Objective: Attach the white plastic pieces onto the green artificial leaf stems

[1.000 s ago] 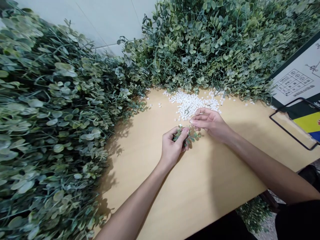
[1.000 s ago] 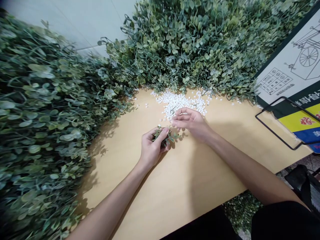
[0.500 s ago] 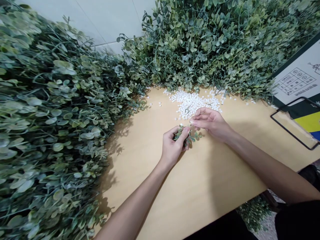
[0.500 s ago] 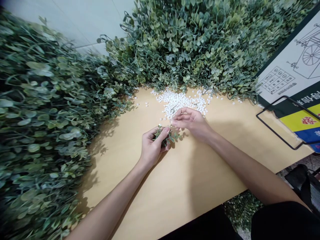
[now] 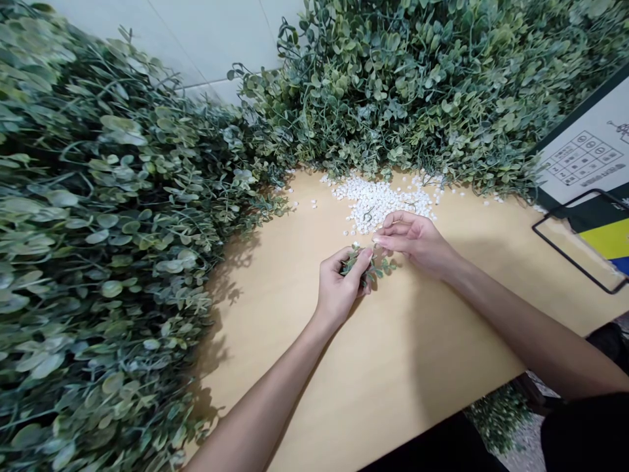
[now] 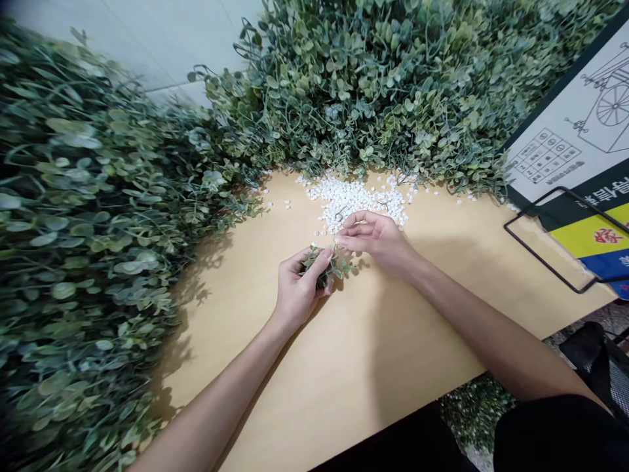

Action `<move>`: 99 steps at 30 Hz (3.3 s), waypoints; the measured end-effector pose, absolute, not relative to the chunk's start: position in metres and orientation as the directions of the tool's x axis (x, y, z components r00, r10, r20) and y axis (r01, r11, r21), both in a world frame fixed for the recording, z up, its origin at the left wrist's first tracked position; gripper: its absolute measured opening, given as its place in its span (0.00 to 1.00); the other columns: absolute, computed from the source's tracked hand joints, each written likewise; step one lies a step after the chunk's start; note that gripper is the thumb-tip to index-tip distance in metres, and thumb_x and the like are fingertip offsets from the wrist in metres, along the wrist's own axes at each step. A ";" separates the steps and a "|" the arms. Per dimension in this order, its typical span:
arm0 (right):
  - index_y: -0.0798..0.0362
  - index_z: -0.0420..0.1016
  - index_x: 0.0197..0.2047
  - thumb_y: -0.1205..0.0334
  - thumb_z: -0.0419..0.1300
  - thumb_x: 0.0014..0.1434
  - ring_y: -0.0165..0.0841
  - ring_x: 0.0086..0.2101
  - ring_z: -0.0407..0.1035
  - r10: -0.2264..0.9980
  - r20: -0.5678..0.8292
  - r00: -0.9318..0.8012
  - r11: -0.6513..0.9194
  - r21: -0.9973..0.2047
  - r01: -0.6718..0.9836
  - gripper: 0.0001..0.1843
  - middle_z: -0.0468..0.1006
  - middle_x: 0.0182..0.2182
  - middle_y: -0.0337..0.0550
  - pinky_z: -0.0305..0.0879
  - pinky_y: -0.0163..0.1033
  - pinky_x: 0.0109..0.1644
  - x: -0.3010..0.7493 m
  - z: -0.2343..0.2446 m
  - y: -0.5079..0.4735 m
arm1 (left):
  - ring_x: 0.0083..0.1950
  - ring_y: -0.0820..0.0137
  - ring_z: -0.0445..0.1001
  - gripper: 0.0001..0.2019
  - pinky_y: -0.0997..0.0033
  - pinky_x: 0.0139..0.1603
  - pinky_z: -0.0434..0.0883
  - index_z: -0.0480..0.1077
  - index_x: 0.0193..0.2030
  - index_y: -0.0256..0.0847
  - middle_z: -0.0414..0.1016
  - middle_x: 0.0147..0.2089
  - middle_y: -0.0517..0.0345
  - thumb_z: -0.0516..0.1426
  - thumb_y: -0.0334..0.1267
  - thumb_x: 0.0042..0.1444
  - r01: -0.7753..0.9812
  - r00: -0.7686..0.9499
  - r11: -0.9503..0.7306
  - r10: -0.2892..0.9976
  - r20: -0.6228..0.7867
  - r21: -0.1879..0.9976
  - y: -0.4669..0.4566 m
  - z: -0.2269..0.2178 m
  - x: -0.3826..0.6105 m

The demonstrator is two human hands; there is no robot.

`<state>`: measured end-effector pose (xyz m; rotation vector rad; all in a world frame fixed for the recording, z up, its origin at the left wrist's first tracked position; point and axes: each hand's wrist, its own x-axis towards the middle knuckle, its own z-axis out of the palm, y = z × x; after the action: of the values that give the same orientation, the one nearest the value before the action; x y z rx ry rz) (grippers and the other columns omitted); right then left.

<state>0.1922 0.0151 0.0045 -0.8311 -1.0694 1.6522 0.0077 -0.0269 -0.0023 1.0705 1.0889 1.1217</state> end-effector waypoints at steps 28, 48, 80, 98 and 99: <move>0.52 0.76 0.39 0.60 0.79 0.50 0.28 0.31 0.78 0.962 -0.016 -0.273 -0.117 -0.926 -0.360 0.19 0.85 0.34 0.39 0.76 0.35 0.39 0.191 0.004 0.015 | 0.15 0.78 0.64 0.20 0.78 0.16 0.59 0.68 0.29 0.38 0.67 0.17 0.64 0.67 0.51 0.60 -0.168 0.087 0.113 0.991 -0.099 0.979 -0.026 -0.004 0.008; 0.53 0.76 0.38 0.61 0.80 0.47 0.29 0.34 0.79 0.970 0.014 -0.243 -0.064 -0.948 -0.311 0.20 0.85 0.34 0.39 0.78 0.36 0.42 0.189 0.007 0.013 | 0.16 0.77 0.65 0.21 0.77 0.16 0.59 0.70 0.29 0.38 0.67 0.18 0.64 0.68 0.52 0.57 -0.164 0.089 0.129 0.989 -0.115 0.978 -0.027 -0.001 0.008; 0.52 0.76 0.38 0.58 0.80 0.48 0.31 0.38 0.80 0.970 0.041 -0.241 -0.034 -0.955 -0.296 0.20 0.84 0.38 0.40 0.78 0.40 0.51 0.189 0.008 0.013 | 0.14 0.78 0.64 0.19 0.78 0.14 0.54 0.71 0.30 0.36 0.67 0.18 0.64 0.69 0.50 0.57 -0.230 0.100 0.148 0.987 -0.128 0.962 -0.026 0.000 0.008; 0.51 0.76 0.38 0.59 0.80 0.48 0.31 0.39 0.79 0.966 0.040 -0.255 -0.040 -0.953 -0.301 0.19 0.84 0.38 0.39 0.77 0.40 0.52 0.189 0.007 0.011 | 0.15 0.77 0.65 0.19 0.78 0.15 0.55 0.71 0.31 0.37 0.67 0.18 0.64 0.70 0.51 0.55 -0.233 0.098 0.150 0.987 -0.130 0.961 -0.026 0.000 0.009; 0.51 0.76 0.37 0.60 0.80 0.48 0.30 0.38 0.79 0.968 0.035 -0.247 -0.043 -0.951 -0.305 0.19 0.84 0.38 0.39 0.78 0.40 0.51 0.189 0.007 0.011 | 0.15 0.77 0.65 0.19 0.78 0.15 0.55 0.72 0.31 0.37 0.67 0.18 0.64 0.69 0.50 0.56 -0.231 0.102 0.147 0.987 -0.126 0.962 -0.026 0.000 0.009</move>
<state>0.1889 0.0108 0.0066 -0.8454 -1.1438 1.5249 0.0086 -0.0256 0.0001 0.9744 1.0337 1.1505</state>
